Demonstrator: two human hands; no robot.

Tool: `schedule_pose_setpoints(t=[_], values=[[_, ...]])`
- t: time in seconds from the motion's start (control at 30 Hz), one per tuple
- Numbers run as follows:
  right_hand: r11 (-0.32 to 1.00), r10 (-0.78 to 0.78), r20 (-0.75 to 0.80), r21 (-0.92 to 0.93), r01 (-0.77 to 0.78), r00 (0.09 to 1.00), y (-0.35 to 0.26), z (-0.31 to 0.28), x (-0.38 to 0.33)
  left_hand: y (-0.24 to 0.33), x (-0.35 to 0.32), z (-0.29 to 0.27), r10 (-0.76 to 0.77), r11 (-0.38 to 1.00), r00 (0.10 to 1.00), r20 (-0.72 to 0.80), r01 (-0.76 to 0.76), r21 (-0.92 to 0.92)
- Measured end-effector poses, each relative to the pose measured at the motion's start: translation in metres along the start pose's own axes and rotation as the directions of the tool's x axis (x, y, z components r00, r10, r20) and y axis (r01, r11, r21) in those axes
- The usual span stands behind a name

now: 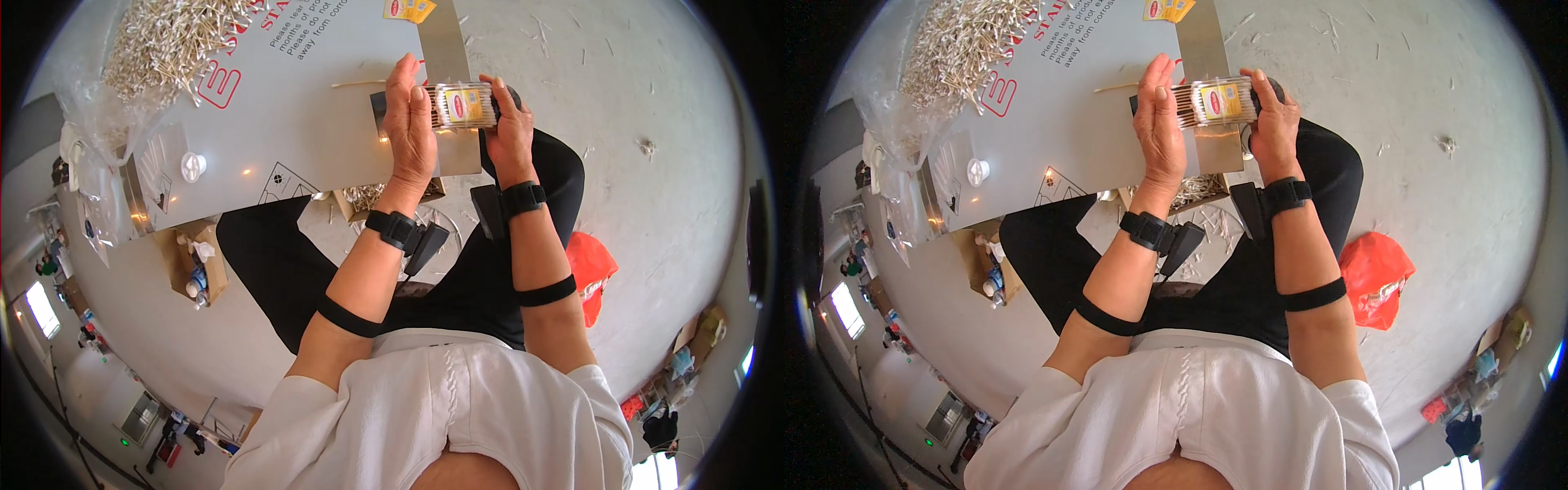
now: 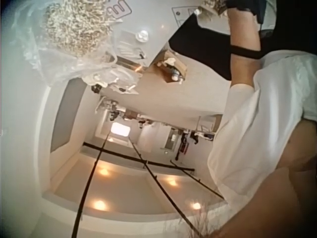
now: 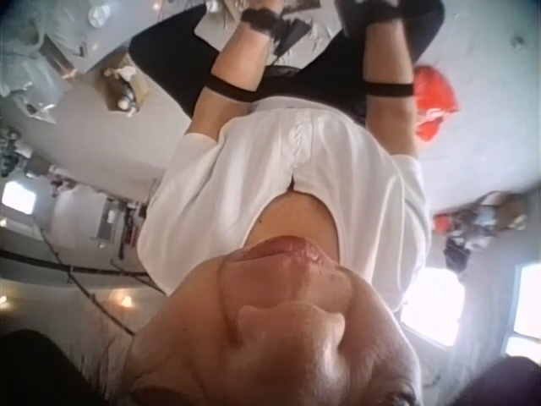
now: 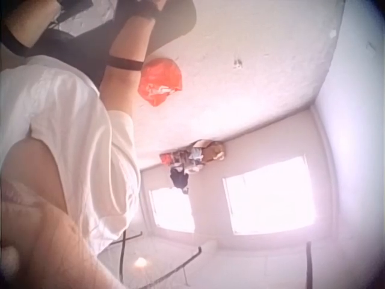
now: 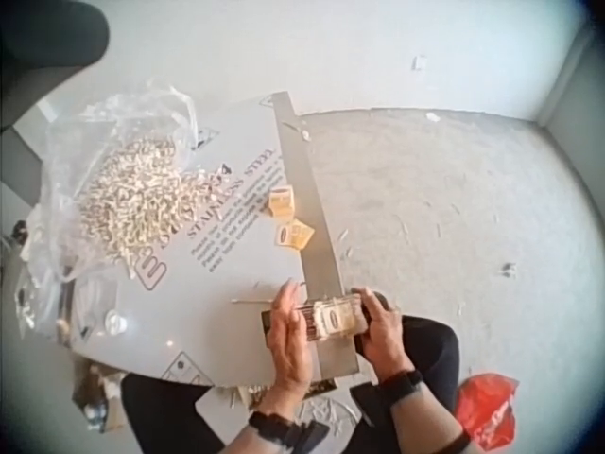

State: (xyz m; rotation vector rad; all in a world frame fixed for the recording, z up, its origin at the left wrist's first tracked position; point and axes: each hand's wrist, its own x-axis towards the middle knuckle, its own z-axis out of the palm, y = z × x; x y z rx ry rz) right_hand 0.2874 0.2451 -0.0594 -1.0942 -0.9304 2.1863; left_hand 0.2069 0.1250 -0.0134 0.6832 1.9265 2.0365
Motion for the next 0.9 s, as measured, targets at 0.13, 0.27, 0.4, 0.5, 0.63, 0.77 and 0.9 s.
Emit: schedule_pose_setpoints(t=[0.13, 0.27, 0.4, 0.5, 0.63, 0.77, 0.9], values=[[0.999, -0.044, 0.010, -0.012, 0.044, 0.999, 0.001, 0.001, -0.003, -0.001, 0.001, 0.004, -0.015, 1.000, 1.000, -0.006, 0.014, -0.026], [0.994, -0.105, 0.008, -0.043, 0.105, 0.994, 0.002, 0.000, -0.003, -0.004, 0.002, 0.011, -0.033, 0.997, 0.999, -0.006, 0.033, -0.068], [0.993, -0.116, -0.001, -0.027, 0.116, 0.993, 0.003, 0.009, -0.008, -0.010, 0.004, 0.012, -0.044, 0.994, 0.999, -0.018, 0.042, -0.096], [0.997, -0.073, -0.006, -0.018, 0.073, 0.997, 0.003, 0.014, -0.011, -0.013, 0.003, 0.013, -0.034, 0.994, 0.999, -0.043, 0.029, -0.102], [0.992, -0.109, -0.039, -0.075, 0.106, 0.993, 0.001, 0.001, -0.007, -0.018, 0.000, 0.017, 0.004, 0.996, 0.996, -0.091, -0.013, -0.093], [0.690, -0.611, -0.237, -0.627, 0.361, 0.755, -0.004, -0.010, -0.008, -0.017, 0.008, -0.044, 0.143, 0.948, 0.975, -0.168, -0.087, 0.306], [0.361, -0.496, 0.397, -0.715, 0.599, 0.772, -0.019, 0.029, -0.032, -0.020, 0.016, -0.132, 0.215, 0.762, 0.955, -0.206, -0.032, 0.647]])
